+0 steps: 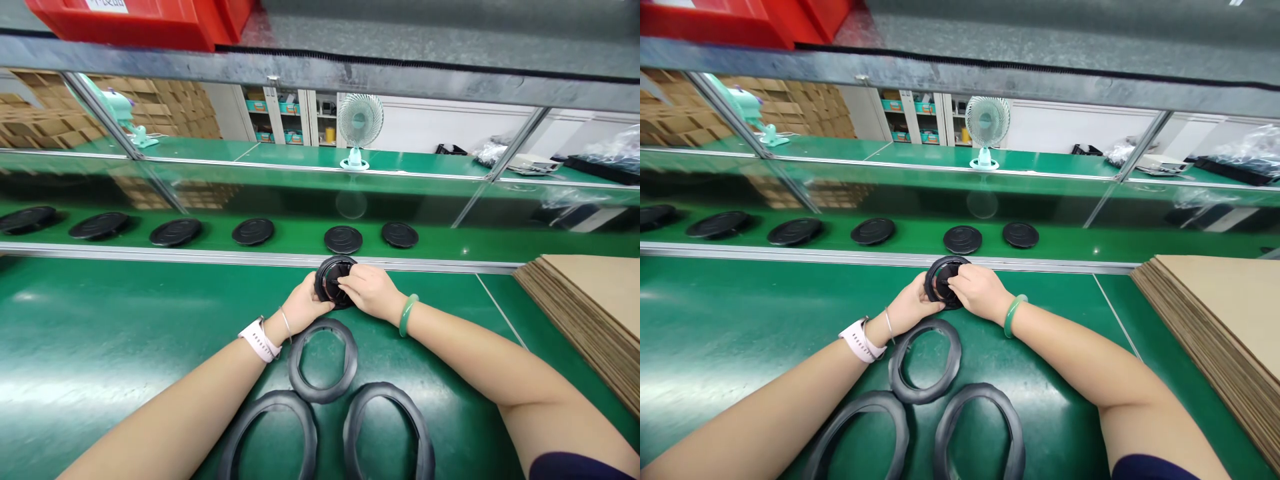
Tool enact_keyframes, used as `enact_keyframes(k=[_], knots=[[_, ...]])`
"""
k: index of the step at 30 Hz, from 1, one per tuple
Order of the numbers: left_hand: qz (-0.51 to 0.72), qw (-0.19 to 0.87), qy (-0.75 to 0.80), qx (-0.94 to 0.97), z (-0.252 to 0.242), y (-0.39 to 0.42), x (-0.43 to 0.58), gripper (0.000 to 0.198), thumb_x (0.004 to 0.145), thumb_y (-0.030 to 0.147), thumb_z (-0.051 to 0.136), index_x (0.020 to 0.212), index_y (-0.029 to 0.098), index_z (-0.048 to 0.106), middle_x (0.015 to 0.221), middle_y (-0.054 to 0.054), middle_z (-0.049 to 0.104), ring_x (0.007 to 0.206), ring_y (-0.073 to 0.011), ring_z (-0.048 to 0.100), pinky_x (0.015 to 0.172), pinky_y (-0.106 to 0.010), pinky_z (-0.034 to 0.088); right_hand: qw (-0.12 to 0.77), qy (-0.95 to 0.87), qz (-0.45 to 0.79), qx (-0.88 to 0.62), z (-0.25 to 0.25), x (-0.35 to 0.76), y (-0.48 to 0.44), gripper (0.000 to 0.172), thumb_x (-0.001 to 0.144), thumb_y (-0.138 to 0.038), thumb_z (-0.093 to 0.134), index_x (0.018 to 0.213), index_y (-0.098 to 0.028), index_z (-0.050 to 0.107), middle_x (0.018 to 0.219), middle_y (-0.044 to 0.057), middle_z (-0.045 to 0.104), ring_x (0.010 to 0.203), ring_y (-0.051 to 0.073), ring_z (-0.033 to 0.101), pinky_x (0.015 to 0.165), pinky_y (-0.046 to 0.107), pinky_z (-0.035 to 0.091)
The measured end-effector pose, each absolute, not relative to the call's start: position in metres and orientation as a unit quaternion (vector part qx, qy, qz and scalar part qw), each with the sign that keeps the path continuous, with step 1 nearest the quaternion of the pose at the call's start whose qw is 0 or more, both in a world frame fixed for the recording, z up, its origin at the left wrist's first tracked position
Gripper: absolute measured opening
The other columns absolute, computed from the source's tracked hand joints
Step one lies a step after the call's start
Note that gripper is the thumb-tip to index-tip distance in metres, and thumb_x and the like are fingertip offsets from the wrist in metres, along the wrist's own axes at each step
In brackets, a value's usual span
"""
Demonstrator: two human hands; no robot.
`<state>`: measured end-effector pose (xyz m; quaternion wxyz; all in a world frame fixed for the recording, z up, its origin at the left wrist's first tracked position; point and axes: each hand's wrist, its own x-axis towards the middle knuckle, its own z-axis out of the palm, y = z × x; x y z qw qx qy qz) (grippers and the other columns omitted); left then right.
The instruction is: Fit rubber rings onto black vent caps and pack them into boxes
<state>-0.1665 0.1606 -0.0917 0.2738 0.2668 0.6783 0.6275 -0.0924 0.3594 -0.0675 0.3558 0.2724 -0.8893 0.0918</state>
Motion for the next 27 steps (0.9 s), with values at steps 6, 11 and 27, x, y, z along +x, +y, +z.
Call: enact_keyframes(k=[6, 11, 27], knots=[[0.631, 0.278, 0.667, 0.282, -0.092, 0.160, -0.167, 0.064, 0.063, 0.024, 0.080, 0.117, 0.018, 0.046, 0.112, -0.007, 0.063, 0.108, -0.0282, 0.065, 0.095, -0.045, 0.053, 0.329, -0.901, 0.135, 0.248, -0.070, -0.093, 0.358, 0.018, 0.100, -0.018, 0.053, 0.094, -0.013, 0.069, 0.083, 0.008, 0.061, 0.076, 0.021, 0.057, 0.069, 0.032, 0.047], [0.621, 0.258, 0.676, 0.301, -0.095, 0.160, -0.168, 0.061, 0.065, 0.024, 0.079, 0.116, 0.019, 0.046, 0.115, -0.008, 0.062, 0.110, -0.0292, 0.064, 0.096, -0.045, 0.052, 0.331, -0.902, 0.170, 0.219, -0.072, -0.092, 0.355, 0.016, 0.100, -0.021, 0.055, 0.095, -0.015, 0.069, 0.085, 0.008, 0.064, 0.078, 0.021, 0.059, 0.072, 0.034, 0.048], [0.632, 0.269, 0.664, 0.295, -0.093, 0.160, -0.169, 0.060, 0.064, 0.022, 0.080, 0.113, 0.019, 0.045, 0.112, -0.007, 0.060, 0.111, -0.0285, 0.062, 0.100, -0.047, 0.049, 0.374, -0.885, 0.154, 0.230, -0.079, -0.093, 0.355, 0.022, 0.104, -0.024, 0.049, 0.097, -0.014, 0.067, 0.084, 0.008, 0.061, 0.078, 0.022, 0.057, 0.071, 0.034, 0.050]])
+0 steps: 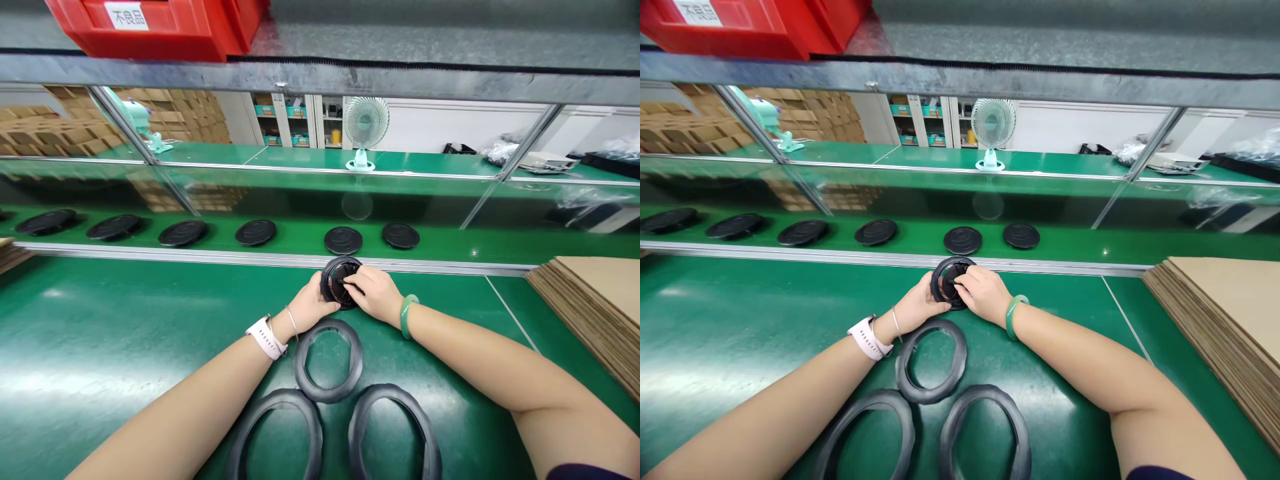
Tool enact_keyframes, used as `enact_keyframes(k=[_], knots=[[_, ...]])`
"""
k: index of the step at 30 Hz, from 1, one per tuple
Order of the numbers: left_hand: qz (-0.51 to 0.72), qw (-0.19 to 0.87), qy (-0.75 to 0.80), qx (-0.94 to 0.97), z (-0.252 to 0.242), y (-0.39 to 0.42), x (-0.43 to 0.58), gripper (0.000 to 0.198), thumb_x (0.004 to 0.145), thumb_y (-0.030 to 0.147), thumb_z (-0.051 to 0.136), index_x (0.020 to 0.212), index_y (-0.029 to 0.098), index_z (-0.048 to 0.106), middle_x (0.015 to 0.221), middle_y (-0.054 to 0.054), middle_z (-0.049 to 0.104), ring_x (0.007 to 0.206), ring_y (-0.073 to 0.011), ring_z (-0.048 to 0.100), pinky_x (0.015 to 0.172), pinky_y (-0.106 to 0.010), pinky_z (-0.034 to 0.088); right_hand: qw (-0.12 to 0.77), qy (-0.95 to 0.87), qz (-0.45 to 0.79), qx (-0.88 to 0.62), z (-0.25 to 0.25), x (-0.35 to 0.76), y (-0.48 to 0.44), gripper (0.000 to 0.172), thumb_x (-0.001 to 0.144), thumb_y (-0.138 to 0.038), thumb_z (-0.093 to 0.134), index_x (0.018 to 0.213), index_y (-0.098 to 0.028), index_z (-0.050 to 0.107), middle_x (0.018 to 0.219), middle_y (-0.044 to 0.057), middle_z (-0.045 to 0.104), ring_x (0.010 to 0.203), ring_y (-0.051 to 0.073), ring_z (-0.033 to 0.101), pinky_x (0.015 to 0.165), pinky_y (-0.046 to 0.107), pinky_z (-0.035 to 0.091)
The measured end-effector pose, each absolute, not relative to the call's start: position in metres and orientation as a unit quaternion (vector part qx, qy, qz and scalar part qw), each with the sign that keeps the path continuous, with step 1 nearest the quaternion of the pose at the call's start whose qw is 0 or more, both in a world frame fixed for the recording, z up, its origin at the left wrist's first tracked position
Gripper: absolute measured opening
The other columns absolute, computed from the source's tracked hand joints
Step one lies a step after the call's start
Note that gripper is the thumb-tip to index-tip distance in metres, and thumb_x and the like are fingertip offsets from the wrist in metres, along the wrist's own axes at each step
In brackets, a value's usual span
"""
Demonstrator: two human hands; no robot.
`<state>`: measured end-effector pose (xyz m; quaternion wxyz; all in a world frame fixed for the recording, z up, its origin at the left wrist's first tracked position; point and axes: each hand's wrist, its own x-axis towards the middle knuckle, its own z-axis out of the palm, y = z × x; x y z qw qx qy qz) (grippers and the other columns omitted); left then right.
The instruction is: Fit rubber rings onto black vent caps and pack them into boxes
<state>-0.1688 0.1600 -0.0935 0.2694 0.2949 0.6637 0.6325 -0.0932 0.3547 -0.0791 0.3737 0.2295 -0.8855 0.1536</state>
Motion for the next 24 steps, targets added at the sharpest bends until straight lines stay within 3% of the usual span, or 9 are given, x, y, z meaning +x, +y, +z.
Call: enact_keyframes(k=[10, 24], knots=[[0.639, 0.297, 0.649, 0.288, -0.0921, 0.1585, -0.1706, 0.065, 0.063, 0.022, 0.082, 0.116, 0.018, 0.043, 0.117, -0.009, 0.058, 0.117, -0.0299, 0.059, 0.104, -0.048, 0.046, 0.396, -0.876, 0.115, 0.248, -0.0823, -0.0965, 0.3536, 0.023, 0.105, -0.021, 0.046, 0.096, -0.013, 0.066, 0.082, 0.009, 0.059, 0.077, 0.021, 0.056, 0.069, 0.034, 0.050], [0.577, 0.261, 0.706, 0.317, -0.0922, 0.1561, -0.1719, 0.068, 0.069, 0.024, 0.079, 0.125, 0.019, 0.040, 0.125, -0.012, 0.058, 0.117, -0.0297, 0.058, 0.099, -0.047, 0.049, 0.350, -0.902, 0.122, 0.221, -0.0828, -0.0952, 0.3508, 0.023, 0.105, -0.025, 0.048, 0.099, -0.015, 0.068, 0.087, 0.009, 0.061, 0.081, 0.021, 0.058, 0.073, 0.034, 0.049]])
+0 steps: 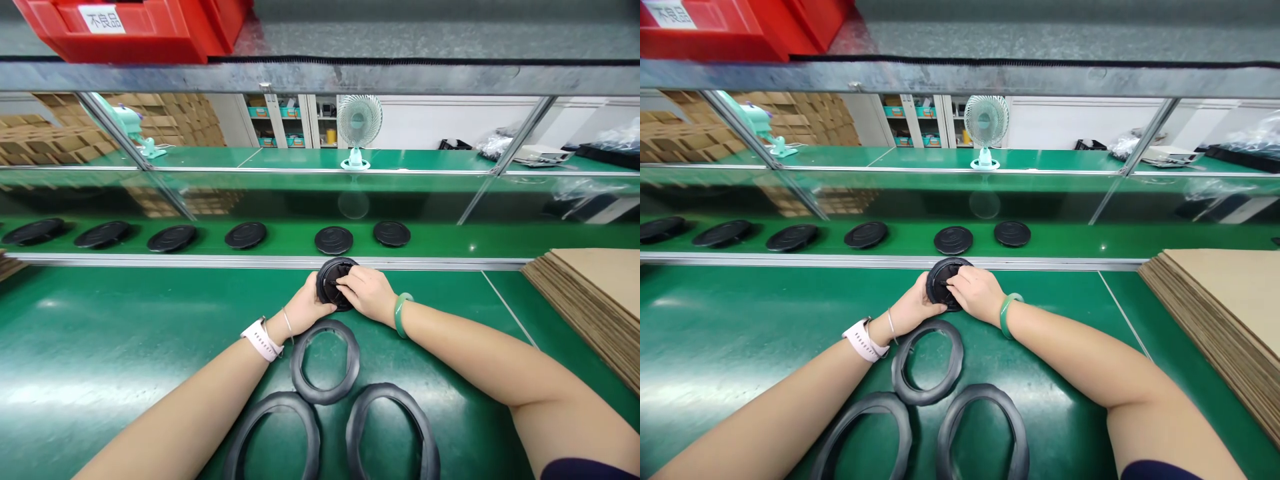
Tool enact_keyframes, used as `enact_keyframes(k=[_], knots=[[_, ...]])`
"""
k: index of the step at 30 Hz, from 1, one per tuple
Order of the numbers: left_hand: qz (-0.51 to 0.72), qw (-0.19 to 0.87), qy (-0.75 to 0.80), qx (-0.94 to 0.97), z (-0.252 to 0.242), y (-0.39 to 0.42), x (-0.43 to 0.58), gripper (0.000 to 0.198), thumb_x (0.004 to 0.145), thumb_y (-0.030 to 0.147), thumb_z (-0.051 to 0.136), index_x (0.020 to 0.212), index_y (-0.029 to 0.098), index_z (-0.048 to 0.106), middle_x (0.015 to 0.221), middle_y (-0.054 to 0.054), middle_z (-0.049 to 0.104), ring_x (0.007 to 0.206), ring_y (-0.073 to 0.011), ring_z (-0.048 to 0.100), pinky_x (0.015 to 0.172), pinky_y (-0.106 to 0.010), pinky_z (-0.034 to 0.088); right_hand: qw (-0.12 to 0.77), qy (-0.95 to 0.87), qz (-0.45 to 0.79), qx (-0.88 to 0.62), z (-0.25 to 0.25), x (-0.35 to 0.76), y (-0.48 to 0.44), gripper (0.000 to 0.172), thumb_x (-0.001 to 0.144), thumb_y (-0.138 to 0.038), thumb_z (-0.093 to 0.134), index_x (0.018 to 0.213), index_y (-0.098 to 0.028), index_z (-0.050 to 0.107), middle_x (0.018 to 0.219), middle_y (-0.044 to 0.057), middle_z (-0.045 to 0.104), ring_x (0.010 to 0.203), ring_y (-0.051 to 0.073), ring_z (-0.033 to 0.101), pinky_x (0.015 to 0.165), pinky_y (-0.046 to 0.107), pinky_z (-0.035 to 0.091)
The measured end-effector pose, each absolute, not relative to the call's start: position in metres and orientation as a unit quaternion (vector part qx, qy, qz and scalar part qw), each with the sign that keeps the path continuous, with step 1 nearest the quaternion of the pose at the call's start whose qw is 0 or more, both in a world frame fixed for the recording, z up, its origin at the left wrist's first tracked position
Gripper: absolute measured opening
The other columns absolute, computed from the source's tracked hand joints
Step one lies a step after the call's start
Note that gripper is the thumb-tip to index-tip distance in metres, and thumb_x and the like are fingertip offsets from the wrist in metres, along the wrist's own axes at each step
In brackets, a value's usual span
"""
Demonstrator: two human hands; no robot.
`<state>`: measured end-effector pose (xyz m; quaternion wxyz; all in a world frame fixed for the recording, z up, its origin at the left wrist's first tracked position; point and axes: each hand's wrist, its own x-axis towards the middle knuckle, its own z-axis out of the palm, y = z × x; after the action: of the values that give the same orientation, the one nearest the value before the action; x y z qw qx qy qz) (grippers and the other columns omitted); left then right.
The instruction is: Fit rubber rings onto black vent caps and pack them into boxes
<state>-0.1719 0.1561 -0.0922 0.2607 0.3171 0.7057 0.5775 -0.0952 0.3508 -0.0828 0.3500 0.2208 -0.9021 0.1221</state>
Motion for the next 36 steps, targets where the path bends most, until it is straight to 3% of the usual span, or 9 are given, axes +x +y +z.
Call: enact_keyframes(k=[4, 10, 15, 20, 23, 26, 30, 32, 36], knots=[[0.588, 0.266, 0.698, 0.309, -0.091, 0.158, -0.170, 0.063, 0.068, 0.024, 0.078, 0.119, 0.018, 0.041, 0.120, -0.012, 0.059, 0.111, -0.0292, 0.062, 0.094, -0.046, 0.052, 0.352, -0.901, 0.105, 0.232, -0.081, -0.095, 0.352, 0.025, 0.105, -0.023, 0.046, 0.101, -0.013, 0.068, 0.087, 0.009, 0.061, 0.081, 0.022, 0.057, 0.073, 0.035, 0.050], [0.609, 0.276, 0.688, 0.282, -0.087, 0.160, -0.165, 0.069, 0.066, 0.022, 0.079, 0.121, 0.019, 0.038, 0.120, -0.011, 0.059, 0.109, -0.0288, 0.064, 0.092, -0.045, 0.054, 0.286, -0.934, 0.024, 0.212, -0.077, -0.094, 0.346, 0.032, 0.098, -0.010, 0.047, 0.126, -0.005, 0.061, 0.090, 0.014, 0.059, 0.083, 0.025, 0.053, 0.073, 0.038, 0.051], [0.628, 0.281, 0.671, 0.276, -0.089, 0.160, -0.165, 0.074, 0.063, 0.022, 0.082, 0.123, 0.020, 0.038, 0.123, -0.011, 0.059, 0.113, -0.0286, 0.063, 0.096, -0.046, 0.052, 0.248, -0.947, 0.031, 0.202, -0.064, -0.093, 0.340, 0.025, 0.096, -0.010, 0.055, 0.118, -0.008, 0.066, 0.093, 0.014, 0.060, 0.087, 0.027, 0.053, 0.076, 0.040, 0.050], [0.673, 0.241, 0.640, 0.281, -0.092, 0.162, -0.167, 0.073, 0.063, 0.022, 0.084, 0.120, 0.021, 0.038, 0.131, -0.011, 0.054, 0.124, -0.0272, 0.057, 0.106, -0.046, 0.047, 0.352, -0.889, 0.283, 0.081, -0.071, -0.096, 0.350, 0.022, 0.099, -0.024, 0.058, 0.119, -0.017, 0.064, 0.118, 0.014, 0.059, 0.111, 0.028, 0.053, 0.097, 0.048, 0.045], [0.648, 0.229, 0.658, 0.308, -0.094, 0.160, -0.168, 0.076, 0.065, 0.025, 0.085, 0.124, 0.021, 0.038, 0.137, -0.014, 0.052, 0.127, -0.0284, 0.054, 0.109, -0.048, 0.044, 0.279, -0.841, 0.464, -0.011, -0.090, -0.109, 0.356, 0.014, 0.095, -0.026, 0.060, 0.106, -0.018, 0.065, 0.104, 0.009, 0.065, 0.098, 0.024, 0.061, 0.090, 0.042, 0.050], [0.617, 0.209, 0.681, 0.335, -0.096, 0.158, -0.170, 0.087, 0.066, 0.034, 0.087, 0.135, 0.019, 0.035, 0.142, -0.017, 0.049, 0.133, -0.0316, 0.050, 0.113, -0.049, 0.040, 0.227, -0.804, 0.549, -0.035, -0.104, -0.123, 0.357, 0.012, 0.086, -0.027, 0.067, 0.093, -0.017, 0.064, 0.093, 0.005, 0.067, 0.087, 0.021, 0.063, 0.082, 0.037, 0.052], [0.597, 0.193, 0.711, 0.319, -0.094, 0.157, -0.173, 0.065, 0.085, 0.048, 0.070, 0.135, 0.018, 0.040, 0.138, -0.014, 0.053, 0.131, -0.0305, 0.049, 0.115, -0.048, 0.037, 0.211, -0.785, 0.579, -0.062, -0.103, -0.128, 0.356, 0.017, 0.080, -0.029, 0.071, 0.083, -0.017, 0.060, 0.084, 0.003, 0.065, 0.080, 0.021, 0.063, 0.075, 0.034, 0.052], [0.584, 0.181, 0.733, 0.298, -0.090, 0.158, -0.172, 0.054, 0.091, 0.048, 0.061, 0.132, 0.018, 0.042, 0.134, -0.012, 0.055, 0.128, -0.0288, 0.051, 0.114, -0.046, 0.038, 0.162, -0.765, 0.623, -0.035, -0.096, -0.125, 0.357, 0.022, 0.079, -0.032, 0.074, 0.088, -0.017, 0.061, 0.088, 0.003, 0.067, 0.084, 0.021, 0.064, 0.079, 0.035, 0.052], [0.584, 0.171, 0.747, 0.268, -0.084, 0.161, -0.169, 0.044, 0.093, 0.045, 0.058, 0.126, 0.019, 0.046, 0.126, -0.010, 0.060, 0.121, -0.0267, 0.056, 0.108, -0.041, 0.043, 0.079, -0.721, 0.688, 0.026, -0.083, -0.118, 0.357, 0.048, 0.071, -0.028, 0.086, 0.111, -0.018, 0.062, 0.109, 0.006, 0.069, 0.101, 0.024, 0.065, 0.091, 0.038, 0.052]])
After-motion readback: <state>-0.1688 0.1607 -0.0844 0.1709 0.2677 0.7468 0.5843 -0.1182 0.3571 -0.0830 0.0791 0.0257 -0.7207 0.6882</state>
